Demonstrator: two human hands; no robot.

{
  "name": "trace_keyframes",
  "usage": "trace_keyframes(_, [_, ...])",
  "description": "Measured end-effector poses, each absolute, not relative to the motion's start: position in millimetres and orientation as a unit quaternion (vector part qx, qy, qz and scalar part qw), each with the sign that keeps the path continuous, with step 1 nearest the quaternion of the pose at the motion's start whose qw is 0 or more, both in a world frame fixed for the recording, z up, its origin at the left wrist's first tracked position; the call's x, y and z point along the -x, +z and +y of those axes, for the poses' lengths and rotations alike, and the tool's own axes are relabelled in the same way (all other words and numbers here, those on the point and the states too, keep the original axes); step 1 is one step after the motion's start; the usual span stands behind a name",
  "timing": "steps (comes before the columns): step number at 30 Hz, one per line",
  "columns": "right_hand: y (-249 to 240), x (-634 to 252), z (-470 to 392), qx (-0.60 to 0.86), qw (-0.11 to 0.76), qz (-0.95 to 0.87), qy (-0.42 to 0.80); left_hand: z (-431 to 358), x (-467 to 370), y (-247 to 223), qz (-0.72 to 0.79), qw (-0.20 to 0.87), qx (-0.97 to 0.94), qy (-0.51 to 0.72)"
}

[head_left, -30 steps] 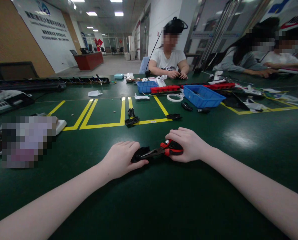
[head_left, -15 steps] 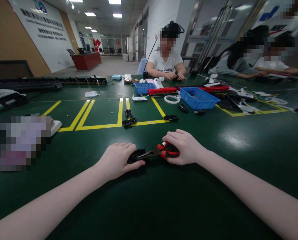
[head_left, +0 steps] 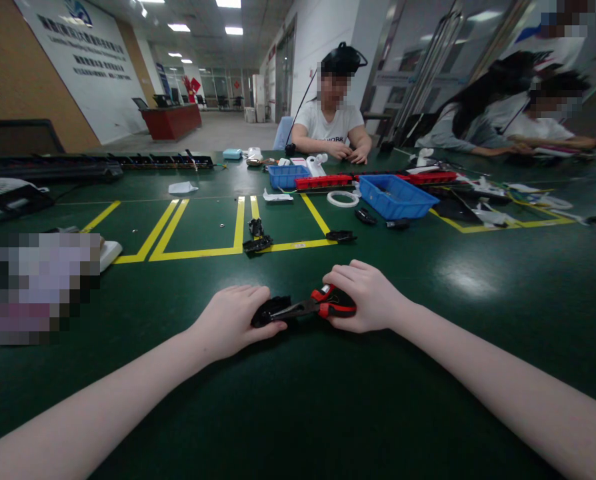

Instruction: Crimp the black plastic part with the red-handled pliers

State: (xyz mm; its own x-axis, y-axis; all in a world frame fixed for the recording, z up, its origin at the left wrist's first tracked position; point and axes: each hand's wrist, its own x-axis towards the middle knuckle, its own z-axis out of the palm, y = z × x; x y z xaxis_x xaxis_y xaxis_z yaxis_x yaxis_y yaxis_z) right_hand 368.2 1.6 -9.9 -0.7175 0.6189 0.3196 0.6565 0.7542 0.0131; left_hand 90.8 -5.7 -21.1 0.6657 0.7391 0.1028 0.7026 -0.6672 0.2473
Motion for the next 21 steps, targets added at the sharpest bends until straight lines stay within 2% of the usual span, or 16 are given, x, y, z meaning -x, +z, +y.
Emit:
trace_keyframes(10, [-10.4,-372.1,5.8,0.352,0.179,-0.918,-0.034,-4.9,-89.9,-20.1,0.394,0.113,-0.907,0.093])
trace_keyframes(21, [-8.7,-371.2,5.4,0.358,0.163,-0.919,0.006,-3.8,-88.9,-19.5,0.372,0.126,-0.914,0.096])
